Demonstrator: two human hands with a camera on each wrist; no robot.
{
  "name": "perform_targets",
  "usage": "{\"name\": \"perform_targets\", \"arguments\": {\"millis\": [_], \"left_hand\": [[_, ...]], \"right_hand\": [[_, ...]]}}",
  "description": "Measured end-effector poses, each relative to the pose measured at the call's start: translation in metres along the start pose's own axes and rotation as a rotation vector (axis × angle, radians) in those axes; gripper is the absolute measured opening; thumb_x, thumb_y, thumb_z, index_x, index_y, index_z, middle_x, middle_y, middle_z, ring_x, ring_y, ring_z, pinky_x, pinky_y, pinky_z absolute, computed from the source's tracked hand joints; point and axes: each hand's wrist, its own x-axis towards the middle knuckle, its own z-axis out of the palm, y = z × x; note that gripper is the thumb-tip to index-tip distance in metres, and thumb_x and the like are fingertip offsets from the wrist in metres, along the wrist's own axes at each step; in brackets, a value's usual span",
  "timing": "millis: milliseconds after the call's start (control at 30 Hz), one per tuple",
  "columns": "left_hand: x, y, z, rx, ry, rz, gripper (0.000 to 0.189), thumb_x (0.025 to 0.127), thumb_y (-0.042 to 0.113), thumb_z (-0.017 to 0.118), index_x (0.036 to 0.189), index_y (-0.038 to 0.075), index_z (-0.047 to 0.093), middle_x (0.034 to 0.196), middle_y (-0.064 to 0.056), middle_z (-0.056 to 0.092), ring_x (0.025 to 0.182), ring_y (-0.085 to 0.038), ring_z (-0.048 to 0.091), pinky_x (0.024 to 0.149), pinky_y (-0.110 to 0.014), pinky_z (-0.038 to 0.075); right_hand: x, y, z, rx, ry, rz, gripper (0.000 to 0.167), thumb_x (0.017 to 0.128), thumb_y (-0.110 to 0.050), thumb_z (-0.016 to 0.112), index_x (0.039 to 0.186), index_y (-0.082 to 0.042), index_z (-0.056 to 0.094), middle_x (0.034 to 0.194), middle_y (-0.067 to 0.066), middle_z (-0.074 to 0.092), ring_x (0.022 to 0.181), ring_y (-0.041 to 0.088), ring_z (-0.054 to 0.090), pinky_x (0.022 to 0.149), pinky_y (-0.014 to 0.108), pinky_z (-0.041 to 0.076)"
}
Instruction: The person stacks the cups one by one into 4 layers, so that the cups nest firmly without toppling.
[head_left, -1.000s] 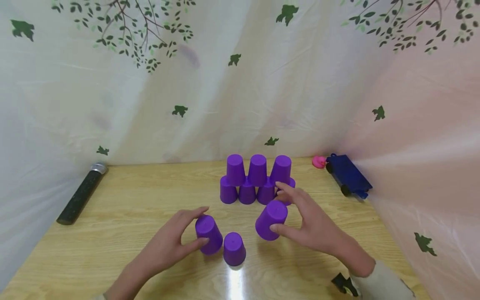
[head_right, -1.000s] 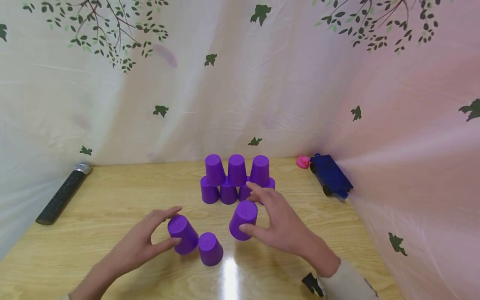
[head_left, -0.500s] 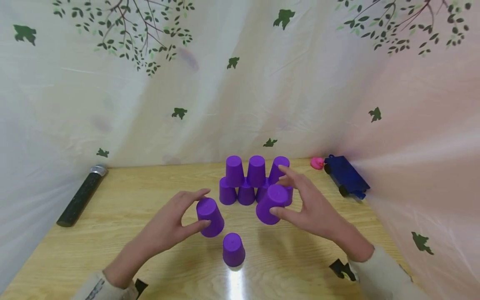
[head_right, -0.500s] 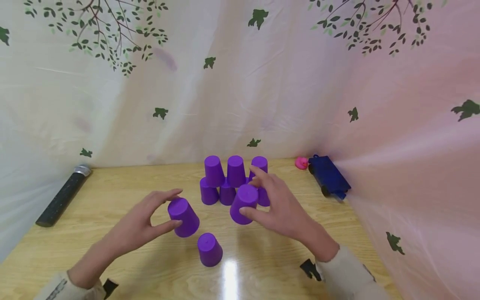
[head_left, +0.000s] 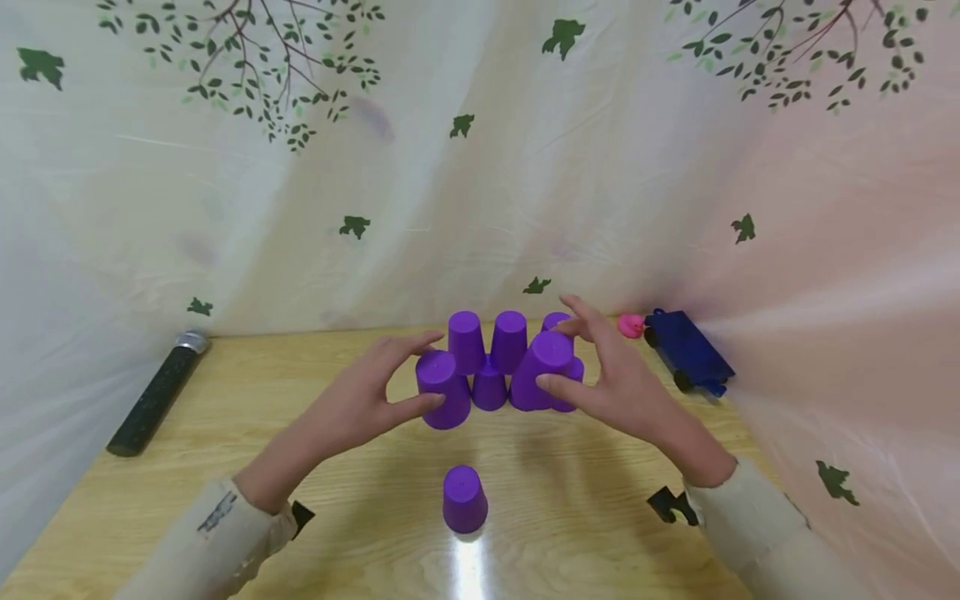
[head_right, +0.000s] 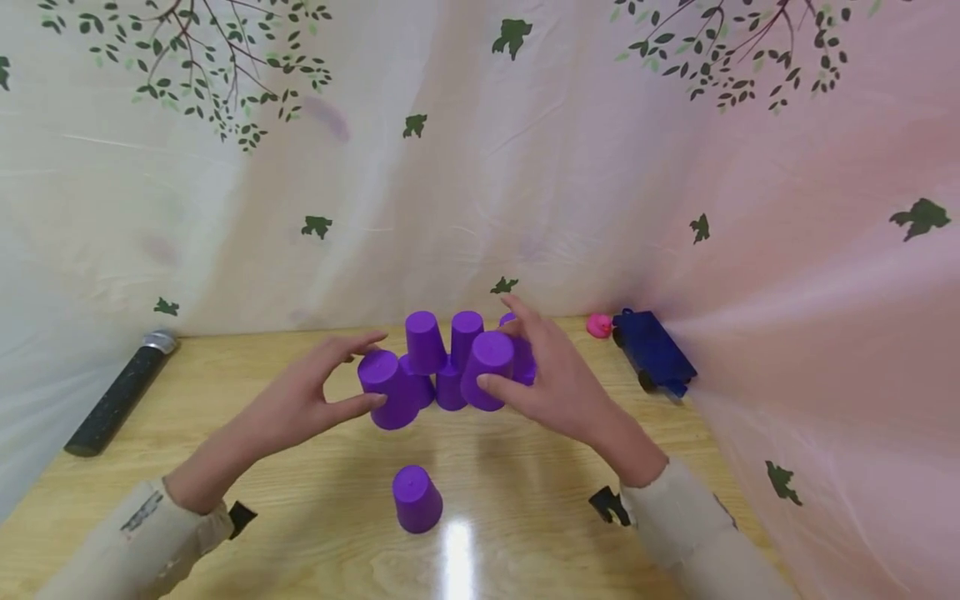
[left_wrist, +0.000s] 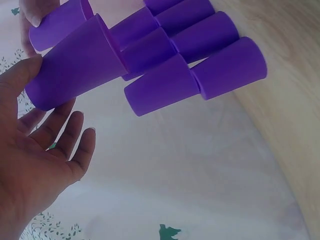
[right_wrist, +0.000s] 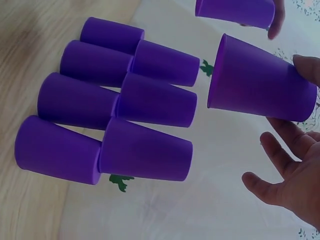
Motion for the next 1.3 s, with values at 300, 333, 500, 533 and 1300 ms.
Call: {"name": "perform_targets", "arguments": {"millis": [300,333,500,533,1300], "left_hand": [[0.037,0.008,-0.011,-0.004,0.027,0.080,0.071,0.088,0.028,0.079,0.149,0.016,0.045,0.133,-0.005,0.062,0.123,-0.025,0.054,0.105,-0.047,0.045],[0.041,0.008,-0.012,0.002,0.027,0.075,0.071,0.088,0.029,0.079,0.149,0.015,0.045,0.133,-0.005,0.062,0.123,-0.025,0.054,0.105,-0.048,0.045],[0.057,0.007,-0.014,0.013,0.020,0.052,0.071,0.089,0.029,0.078,0.150,0.014,0.045,0.132,-0.010,0.062,0.124,-0.029,0.053,0.105,-0.050,0.045],[0.060,0.006,-0.014,0.011,0.022,0.048,0.071,0.089,0.028,0.078,0.150,0.013,0.045,0.132,-0.011,0.062,0.124,-0.029,0.053,0.105,-0.050,0.044],[0.117,-0.009,-0.016,0.046,-0.037,-0.064,0.074,0.090,0.037,0.075,0.153,0.017,0.041,0.136,-0.013,0.062,0.128,-0.032,0.051,0.109,-0.049,0.041]], "right_hand": [[0.020,0.000,-0.010,-0.013,0.029,0.037,0.094,0.089,-0.034,0.076,0.161,-0.024,0.016,0.136,0.011,0.060,0.140,0.039,0.044,0.112,0.067,0.034],[0.021,0.001,-0.010,-0.010,0.031,0.037,0.094,0.089,-0.034,0.076,0.161,-0.025,0.016,0.136,0.010,0.059,0.141,0.039,0.043,0.112,0.068,0.033],[0.031,0.001,-0.014,0.011,0.053,0.011,0.095,0.089,-0.032,0.076,0.161,-0.024,0.015,0.136,0.011,0.060,0.142,0.037,0.042,0.114,0.068,0.030],[0.034,0.001,-0.015,0.015,0.057,0.011,0.095,0.089,-0.032,0.076,0.161,-0.024,0.015,0.135,0.011,0.060,0.142,0.037,0.041,0.114,0.068,0.029],[0.078,0.013,-0.026,-0.095,0.074,0.102,0.098,0.089,-0.043,0.073,0.162,-0.021,0.012,0.139,0.018,0.056,0.139,0.035,0.043,0.112,0.064,0.036]]}}
